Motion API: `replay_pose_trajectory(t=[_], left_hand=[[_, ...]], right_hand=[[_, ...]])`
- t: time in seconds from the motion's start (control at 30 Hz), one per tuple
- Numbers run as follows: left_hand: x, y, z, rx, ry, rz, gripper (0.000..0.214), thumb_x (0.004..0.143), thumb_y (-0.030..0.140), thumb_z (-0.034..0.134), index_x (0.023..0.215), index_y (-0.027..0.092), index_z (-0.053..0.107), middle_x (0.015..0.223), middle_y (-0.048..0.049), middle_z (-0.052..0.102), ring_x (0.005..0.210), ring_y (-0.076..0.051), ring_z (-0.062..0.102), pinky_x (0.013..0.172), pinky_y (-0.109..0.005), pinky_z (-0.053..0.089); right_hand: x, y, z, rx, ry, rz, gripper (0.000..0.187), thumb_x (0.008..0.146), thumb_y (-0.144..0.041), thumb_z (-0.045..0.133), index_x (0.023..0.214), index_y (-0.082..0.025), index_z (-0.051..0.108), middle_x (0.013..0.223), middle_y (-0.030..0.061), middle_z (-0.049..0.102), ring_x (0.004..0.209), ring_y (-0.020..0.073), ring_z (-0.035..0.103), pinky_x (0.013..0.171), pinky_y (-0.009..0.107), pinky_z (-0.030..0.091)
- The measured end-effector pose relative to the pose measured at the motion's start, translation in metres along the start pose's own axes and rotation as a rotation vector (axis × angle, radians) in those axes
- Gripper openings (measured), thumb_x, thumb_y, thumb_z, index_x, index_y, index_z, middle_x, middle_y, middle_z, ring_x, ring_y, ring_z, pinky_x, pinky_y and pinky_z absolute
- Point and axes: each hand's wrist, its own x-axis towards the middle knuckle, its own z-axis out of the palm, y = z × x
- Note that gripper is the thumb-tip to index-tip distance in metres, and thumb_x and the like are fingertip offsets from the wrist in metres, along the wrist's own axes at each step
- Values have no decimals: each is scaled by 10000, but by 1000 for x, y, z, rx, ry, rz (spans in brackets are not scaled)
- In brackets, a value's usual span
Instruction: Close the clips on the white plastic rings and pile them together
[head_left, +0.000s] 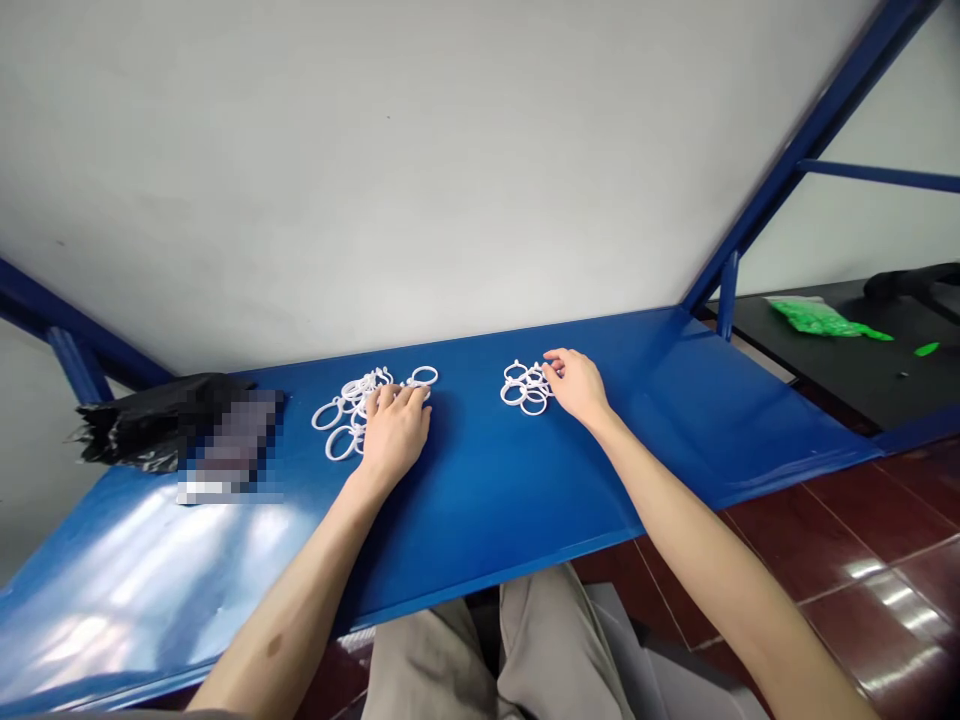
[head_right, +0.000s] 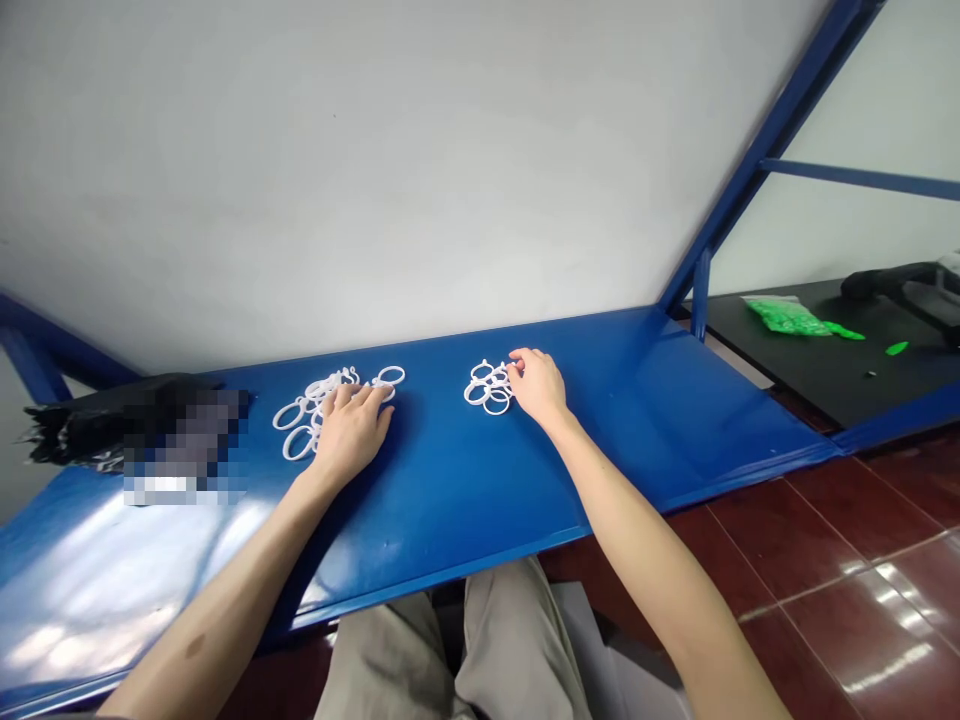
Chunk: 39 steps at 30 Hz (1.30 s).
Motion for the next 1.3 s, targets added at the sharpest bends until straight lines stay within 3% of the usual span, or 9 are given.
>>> replay_pose_trajectory(t=[0.27, 0.43, 0.6, 0.7, 0.8, 0.97, 1.07, 1.17, 1.3], left_hand=[[-3, 12, -17, -220, 192, -19, 164, 931, 206, 490, 1069, 199, 578, 949, -78, 711, 945, -268, 611, 885, -443, 427], [-7, 27, -29, -383, 311, -5, 125, 898, 158, 526, 1012, 210, 531, 887, -38, 654, 825, -199, 611, 767, -336, 471], [-12, 39, -33, -326, 295, 313, 133, 962, 180, 550, 1083, 226, 582, 933, -32, 701, 903, -193, 613, 798, -322, 468], [-15, 38, -32, -248, 235, 442, 209, 984, 143, 505, 1104, 257, 632, 902, -16, 734, 958, -207, 612, 816, -338, 447], [-15, 35, -32, -217, 173, 475, 322, 985, 83, 442, 1111, 285, 658, 934, -4, 758, 956, -210, 609, 800, -347, 433], [-14, 40, -36, -293, 177, 382, 243, 965, 110, 488, 1072, 252, 654, 1001, -22, 756, 944, -215, 611, 812, -357, 462], [-14, 46, -36, -400, 198, 302, 111, 950, 187, 553, 1020, 228, 630, 970, -34, 738, 945, -207, 624, 850, -351, 493], [-14, 51, -34, -472, 227, 73, 106, 938, 295, 588, 997, 210, 609, 939, -46, 716, 888, -199, 644, 807, -341, 511], [-13, 53, -34, -670, -12, -244, 260, 935, 451, 569, 996, 209, 642, 886, -32, 729, 770, -185, 664, 718, -318, 510]], right_hand=[[-3, -7, -3, 7, 100, -44, 226, 940, -311, 568, 1086, -198, 699, 941, 79, 709, 959, 281, 592, 844, 416, 495], [-14, -29, -10, 88, 184, -203, 209, 960, -307, 571, 1081, -204, 706, 952, 78, 701, 980, 271, 582, 888, 426, 498], [-40, -63, -6, 395, -139, -347, 246, 979, -389, 581, 1130, -221, 677, 990, 49, 704, 864, 185, 647, 783, 335, 544], [-51, -75, 1, 559, -357, -316, 264, 978, -392, 574, 1173, -225, 636, 972, 35, 712, 763, 147, 662, 702, 295, 548], [-56, -78, 6, 665, -437, -234, 213, 946, -305, 584, 1138, -214, 578, 857, 5, 693, 706, 138, 663, 683, 291, 543], [-58, -78, 7, 720, -465, -201, 384, 872, -202, 608, 1241, -222, 503, 763, -51, 630, 674, 127, 629, 688, 288, 535], [-60, -79, 8, 721, -470, -228, 344, 913, -218, 567, 1257, -223, 567, 776, -41, 626, 681, 120, 637, 708, 292, 552], [-60, -79, 10, 787, -444, -167, 285, 936, -251, 560, 1212, -205, 616, 841, -6, 670, 706, 129, 682, 710, 298, 588], [-61, -78, 13, 908, -426, -78, 322, 955, -346, 590, 1245, -205, 590, 887, 18, 705, 727, 146, 721, 696, 307, 624]])
